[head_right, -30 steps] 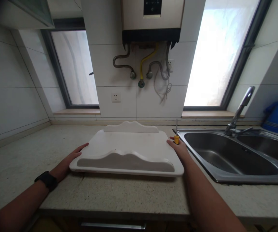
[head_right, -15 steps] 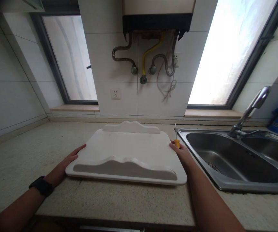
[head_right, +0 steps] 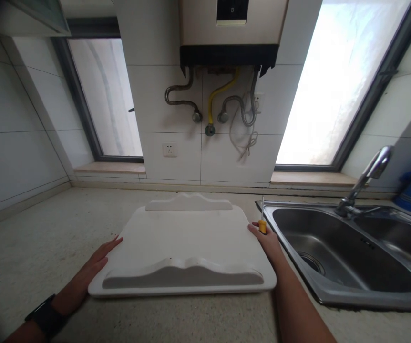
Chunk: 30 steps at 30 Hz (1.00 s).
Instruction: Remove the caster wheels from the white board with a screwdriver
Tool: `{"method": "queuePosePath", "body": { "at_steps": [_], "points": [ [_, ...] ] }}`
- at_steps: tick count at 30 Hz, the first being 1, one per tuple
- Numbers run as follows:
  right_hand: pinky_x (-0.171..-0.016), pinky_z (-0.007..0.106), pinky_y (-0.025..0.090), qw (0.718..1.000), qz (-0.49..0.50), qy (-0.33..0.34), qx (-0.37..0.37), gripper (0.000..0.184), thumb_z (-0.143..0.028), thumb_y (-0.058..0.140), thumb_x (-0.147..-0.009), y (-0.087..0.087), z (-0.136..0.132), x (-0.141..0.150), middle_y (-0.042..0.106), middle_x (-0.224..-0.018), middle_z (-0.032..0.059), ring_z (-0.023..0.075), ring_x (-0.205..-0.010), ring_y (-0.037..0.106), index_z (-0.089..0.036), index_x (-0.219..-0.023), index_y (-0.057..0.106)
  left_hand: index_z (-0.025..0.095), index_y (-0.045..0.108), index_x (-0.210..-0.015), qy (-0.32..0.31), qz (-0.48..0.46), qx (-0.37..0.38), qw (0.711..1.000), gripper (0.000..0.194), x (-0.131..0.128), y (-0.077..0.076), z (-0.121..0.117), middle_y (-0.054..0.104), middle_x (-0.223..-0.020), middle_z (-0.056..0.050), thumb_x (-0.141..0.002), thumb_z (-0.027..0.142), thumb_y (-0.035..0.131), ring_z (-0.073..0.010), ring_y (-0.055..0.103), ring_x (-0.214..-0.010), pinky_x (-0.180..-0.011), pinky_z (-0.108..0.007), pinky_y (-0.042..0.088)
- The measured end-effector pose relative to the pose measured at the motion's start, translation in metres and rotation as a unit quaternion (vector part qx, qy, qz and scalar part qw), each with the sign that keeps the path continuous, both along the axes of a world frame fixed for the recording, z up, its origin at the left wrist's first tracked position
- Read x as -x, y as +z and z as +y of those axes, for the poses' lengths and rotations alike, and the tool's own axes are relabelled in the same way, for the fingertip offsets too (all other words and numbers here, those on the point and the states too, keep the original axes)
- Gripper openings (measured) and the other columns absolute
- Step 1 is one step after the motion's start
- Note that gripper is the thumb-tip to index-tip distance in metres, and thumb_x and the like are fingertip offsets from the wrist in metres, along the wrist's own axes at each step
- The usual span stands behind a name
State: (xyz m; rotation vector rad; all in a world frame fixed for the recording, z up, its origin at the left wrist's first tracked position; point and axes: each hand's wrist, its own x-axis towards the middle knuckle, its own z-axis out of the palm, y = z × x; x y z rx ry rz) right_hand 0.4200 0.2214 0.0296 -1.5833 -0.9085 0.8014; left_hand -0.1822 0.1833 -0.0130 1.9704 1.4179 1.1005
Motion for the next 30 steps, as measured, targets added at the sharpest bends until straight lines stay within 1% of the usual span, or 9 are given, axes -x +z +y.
{"method": "queuePosePath", "body": {
  "at_steps": [3,8,12,16,21,24,27,29,30],
  "points": [
    [-0.071,0.034,0.053,1.000,-0.002,-0.005,0.005,0.065,-0.056,0.086,-0.067,-0.003,0.000,-0.004,0.077,-0.086,0.0067,0.0205,-0.073,0.067,-0.015,-0.116,0.073,0.033,0.051,-0.157,0.000,0.011,-0.002,1.000,0.054,-0.005,-0.001,-0.003,0.042,-0.170,-0.004,-0.110,0.050,0.031,-0.0311,0.037,-0.158,-0.133,-0.059,0.020],
    [-0.071,0.034,0.053,1.000,-0.013,-0.011,0.007,0.062,-0.058,0.084,-0.067,-0.007,-0.008,-0.006,0.077,-0.086,0.0061,0.0211,-0.075,0.068,-0.016,-0.111,0.074,0.034,0.046,-0.161,-0.019,0.012,0.022,1.000,0.056,-0.006,0.006,-0.005,0.035,-0.174,-0.001,-0.110,0.051,0.031,-0.0295,0.031,-0.161,-0.135,-0.058,0.016],
    [-0.074,0.035,0.053,0.999,-0.033,-0.019,0.010,0.061,-0.060,0.082,-0.067,-0.006,-0.019,-0.004,0.077,-0.085,0.0054,0.0220,-0.077,0.068,-0.017,-0.110,0.075,0.031,0.043,-0.163,-0.038,0.006,0.045,0.998,0.059,-0.002,0.012,-0.005,0.033,-0.175,-0.002,-0.110,0.054,0.031,-0.0301,0.029,-0.162,-0.135,-0.057,0.013],
    [-0.074,0.036,0.054,0.998,-0.056,-0.016,0.006,0.063,-0.061,0.079,-0.067,-0.001,-0.036,0.005,0.077,-0.088,0.0068,0.0236,-0.079,0.069,-0.016,-0.110,0.073,0.030,0.042,-0.164,-0.047,-0.002,0.078,0.996,0.062,0.007,0.018,-0.002,0.033,-0.175,-0.003,-0.109,0.058,0.032,-0.0301,0.030,-0.162,-0.134,-0.057,0.015],
    [-0.074,0.035,0.055,0.995,-0.097,0.000,0.012,0.061,-0.065,0.072,-0.075,0.002,-0.062,0.021,0.078,-0.094,0.0080,0.0251,-0.084,0.071,-0.018,-0.114,0.072,0.027,0.049,-0.160,-0.027,-0.016,0.095,0.995,0.065,0.017,0.025,0.002,0.046,-0.168,-0.007,-0.107,0.062,0.037,-0.0327,0.042,-0.156,-0.132,-0.060,0.021],
    [-0.080,0.036,0.056,0.990,-0.139,-0.018,0.018,0.062,-0.068,0.062,-0.083,-0.001,-0.073,0.020,0.078,-0.105,0.0106,0.0268,-0.092,0.072,-0.018,-0.119,0.069,0.028,0.055,-0.156,-0.008,-0.012,0.096,0.995,0.063,0.018,0.029,0.001,0.053,-0.163,-0.007,-0.105,0.063,0.041,-0.0330,0.048,-0.152,-0.131,-0.060,0.026],
    [-0.087,0.042,0.054,0.976,-0.204,-0.068,0.036,0.071,-0.066,0.050,-0.089,-0.007,-0.083,0.006,0.072,-0.123,0.0173,0.0300,-0.098,0.071,-0.016,-0.139,0.055,0.027,0.062,-0.150,0.019,-0.012,0.086,0.996,0.060,0.016,0.031,-0.001,0.061,-0.156,-0.007,-0.104,0.063,0.043,-0.0324,0.056,-0.146,-0.127,-0.057,0.038],
    [-0.089,0.047,0.052,0.961,-0.254,-0.094,0.062,0.075,-0.060,0.049,-0.089,-0.010,-0.093,-0.006,0.068,-0.128,0.0212,0.0336,-0.100,0.070,-0.015,-0.149,0.043,0.026,0.065,-0.146,0.040,-0.013,0.074,0.996,0.059,0.017,0.030,-0.001,0.065,-0.152,-0.008,-0.104,0.062,0.044,-0.0326,0.060,-0.142,-0.123,-0.055,0.044],
    [-0.090,0.049,0.051,0.953,-0.278,-0.099,0.074,0.074,-0.056,0.050,-0.089,-0.011,-0.099,-0.012,0.067,-0.129,0.0217,0.0358,-0.104,0.069,-0.015,-0.151,0.041,0.025,0.066,-0.145,0.048,-0.011,0.069,0.996,0.059,0.017,0.028,-0.001,0.066,-0.151,-0.009,-0.104,0.062,0.044,-0.0327,0.061,-0.140,-0.122,-0.055,0.045]
  ]
}}
